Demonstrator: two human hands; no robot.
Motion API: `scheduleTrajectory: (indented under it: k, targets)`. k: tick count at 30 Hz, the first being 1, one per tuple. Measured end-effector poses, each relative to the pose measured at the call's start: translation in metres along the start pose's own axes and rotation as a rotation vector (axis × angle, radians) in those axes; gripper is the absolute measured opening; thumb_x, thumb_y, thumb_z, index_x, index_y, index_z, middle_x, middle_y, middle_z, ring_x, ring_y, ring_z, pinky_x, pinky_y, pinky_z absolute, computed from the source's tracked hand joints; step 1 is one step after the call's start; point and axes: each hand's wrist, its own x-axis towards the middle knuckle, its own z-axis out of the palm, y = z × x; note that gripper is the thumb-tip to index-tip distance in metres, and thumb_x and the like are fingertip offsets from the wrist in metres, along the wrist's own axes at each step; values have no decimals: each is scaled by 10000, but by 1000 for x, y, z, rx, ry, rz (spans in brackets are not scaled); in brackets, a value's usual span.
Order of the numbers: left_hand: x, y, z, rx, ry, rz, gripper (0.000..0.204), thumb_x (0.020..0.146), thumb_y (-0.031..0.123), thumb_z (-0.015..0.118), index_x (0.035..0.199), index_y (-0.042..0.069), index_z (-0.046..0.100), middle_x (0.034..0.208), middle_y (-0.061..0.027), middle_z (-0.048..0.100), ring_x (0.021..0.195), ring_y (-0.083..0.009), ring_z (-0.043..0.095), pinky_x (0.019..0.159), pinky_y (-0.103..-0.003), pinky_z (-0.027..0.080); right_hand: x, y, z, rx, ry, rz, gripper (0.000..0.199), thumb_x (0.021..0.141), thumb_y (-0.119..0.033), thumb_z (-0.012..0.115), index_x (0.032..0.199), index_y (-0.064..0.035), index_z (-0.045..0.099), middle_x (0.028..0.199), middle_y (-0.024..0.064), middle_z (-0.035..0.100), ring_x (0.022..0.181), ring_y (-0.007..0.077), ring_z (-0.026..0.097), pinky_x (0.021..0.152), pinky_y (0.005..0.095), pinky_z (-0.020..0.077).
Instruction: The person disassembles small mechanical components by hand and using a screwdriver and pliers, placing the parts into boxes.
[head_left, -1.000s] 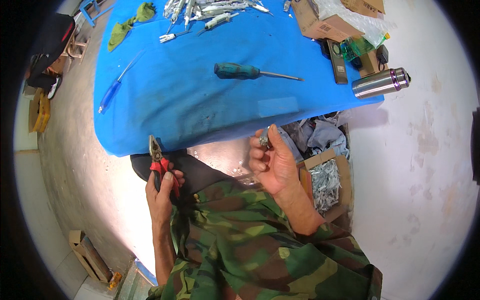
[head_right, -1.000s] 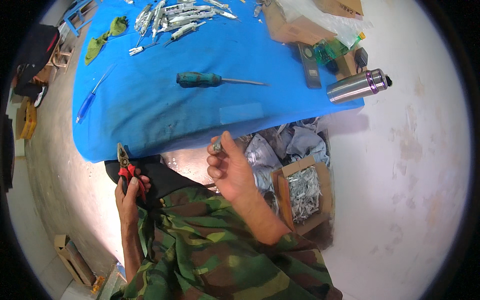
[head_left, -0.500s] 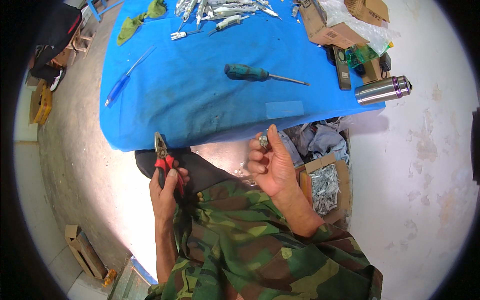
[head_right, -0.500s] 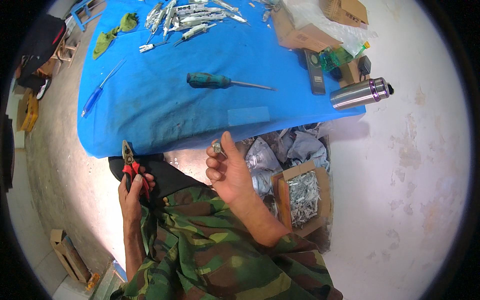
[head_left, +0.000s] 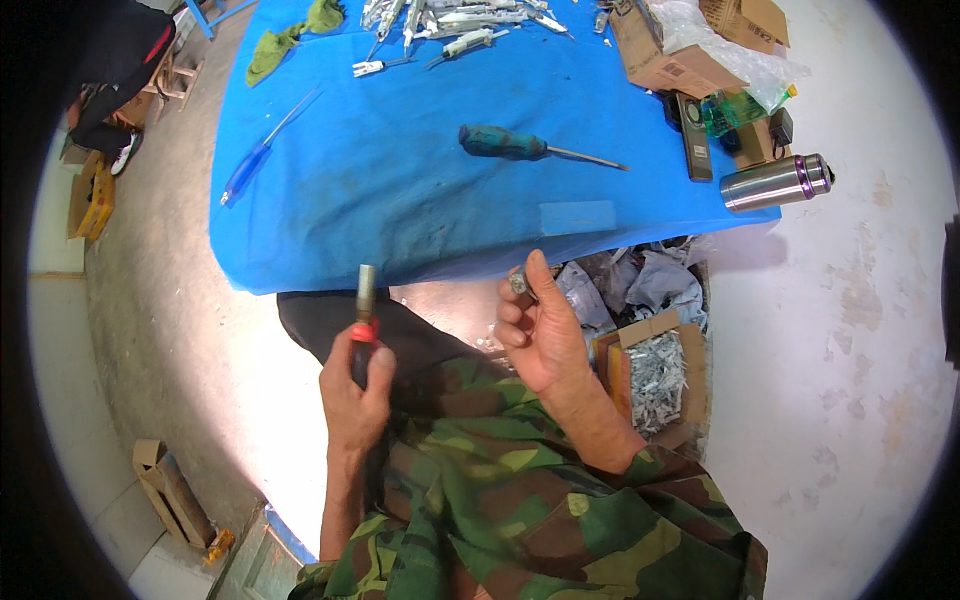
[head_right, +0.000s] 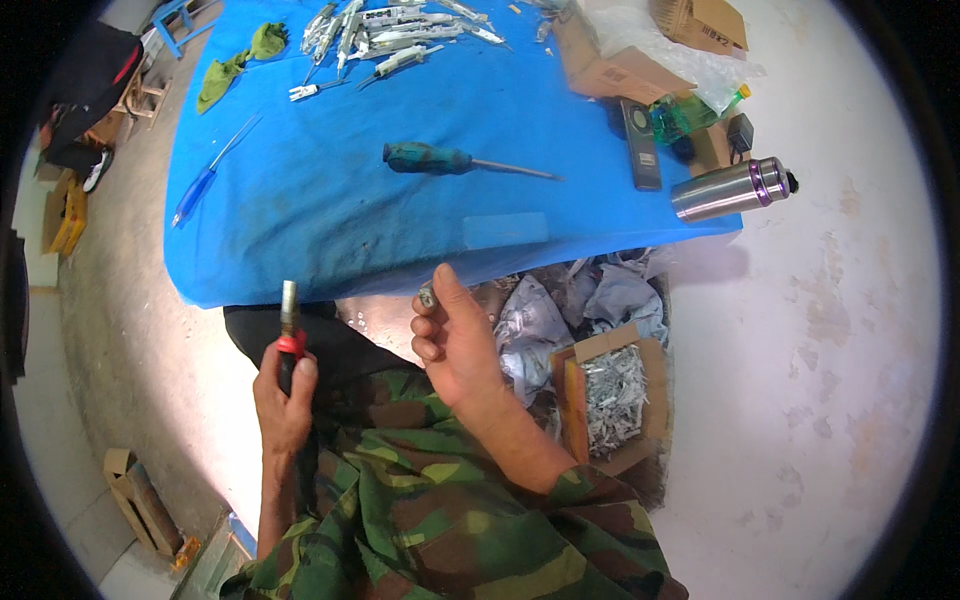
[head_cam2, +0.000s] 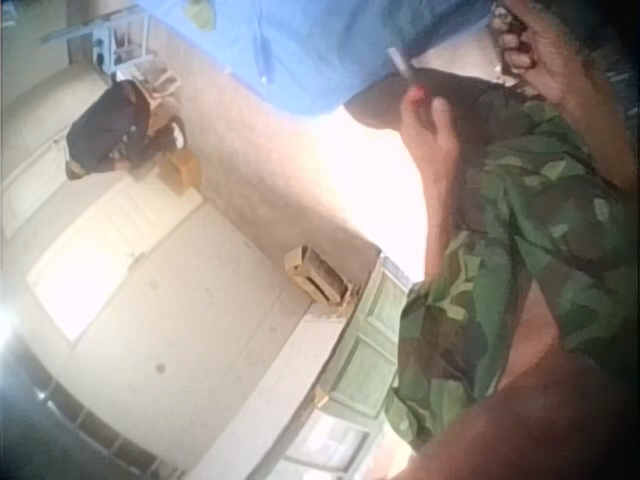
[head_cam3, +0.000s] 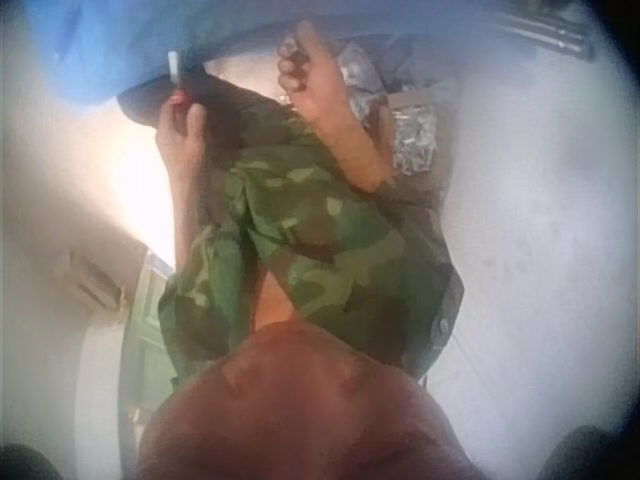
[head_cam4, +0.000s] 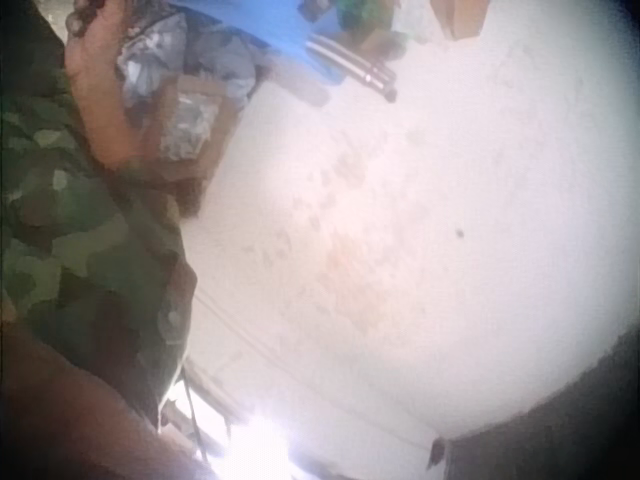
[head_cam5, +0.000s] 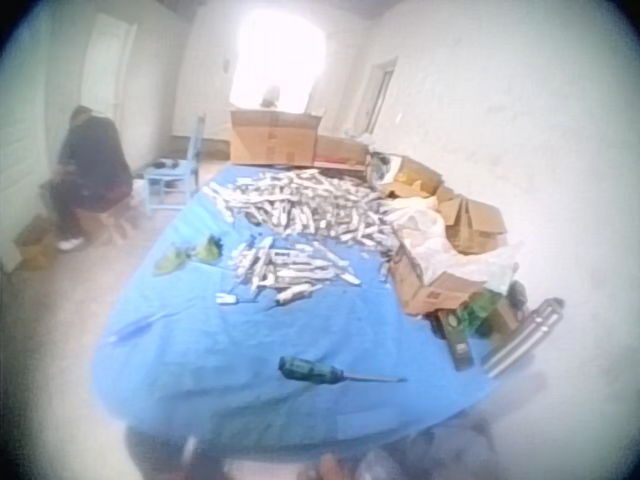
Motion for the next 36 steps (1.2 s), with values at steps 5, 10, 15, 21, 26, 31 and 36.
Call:
scheduleTrajectory:
  k: [5,10,15,21,26,31,36]
  targets:
    - [-12,16,12,228,-13,281,419,858,131,733,1233,-11,611,994,-136,609,883,-273,607,819,-367,500,-4,10,11,-27,32,36,262,990,-407,760,944,-170,658,835,-1,615,656,82,546,477,212,379]
    - [-10,23,14,326,70,519,468,773,52,769,1205,-14,602,1051,-172,634,882,-349,622,791,-394,517,-10,19,20,-32,36,58,250,975,-394,782,955,-183,648,836,7,626,666,92,575,477,216,385]
    - [-9,29,10,375,100,594,493,755,29,782,1216,-13,609,1067,-180,641,900,-348,627,777,-401,524,-11,26,24,-57,14,76,260,992,-386,761,967,-165,625,829,4,628,651,101,575,492,230,397]
    - [-4,33,15,447,30,520,487,770,31,773,1235,-10,632,1039,-184,649,889,-344,639,765,-393,531,-18,28,32,-116,-76,45,280,1051,-352,687,938,-115,592,765,6,610,576,105,531,486,246,389]
    - [-3,42,7,336,77,481,435,758,56,791,1168,-6,659,1023,-177,674,887,-381,645,747,-428,534,-12,27,15,-133,-215,56,206,1061,-330,674,1048,-138,601,858,6,649,672,102,596,520,237,407]
    - [-6,44,3,391,72,549,453,745,23,790,1179,-16,662,1014,-166,670,864,-332,660,746,-390,539,-11,27,13,-122,-227,68,216,1069,-325,662,1023,-127,586,873,15,651,669,103,592,523,232,410]
    - [-5,44,1,340,76,524,432,759,14,787,1173,-12,664,961,-135,646,818,-267,652,714,-337,524,-11,29,13,-182,-172,19,225,1071,-320,658,999,-125,574,867,23,648,652,96,573,517,232,406]
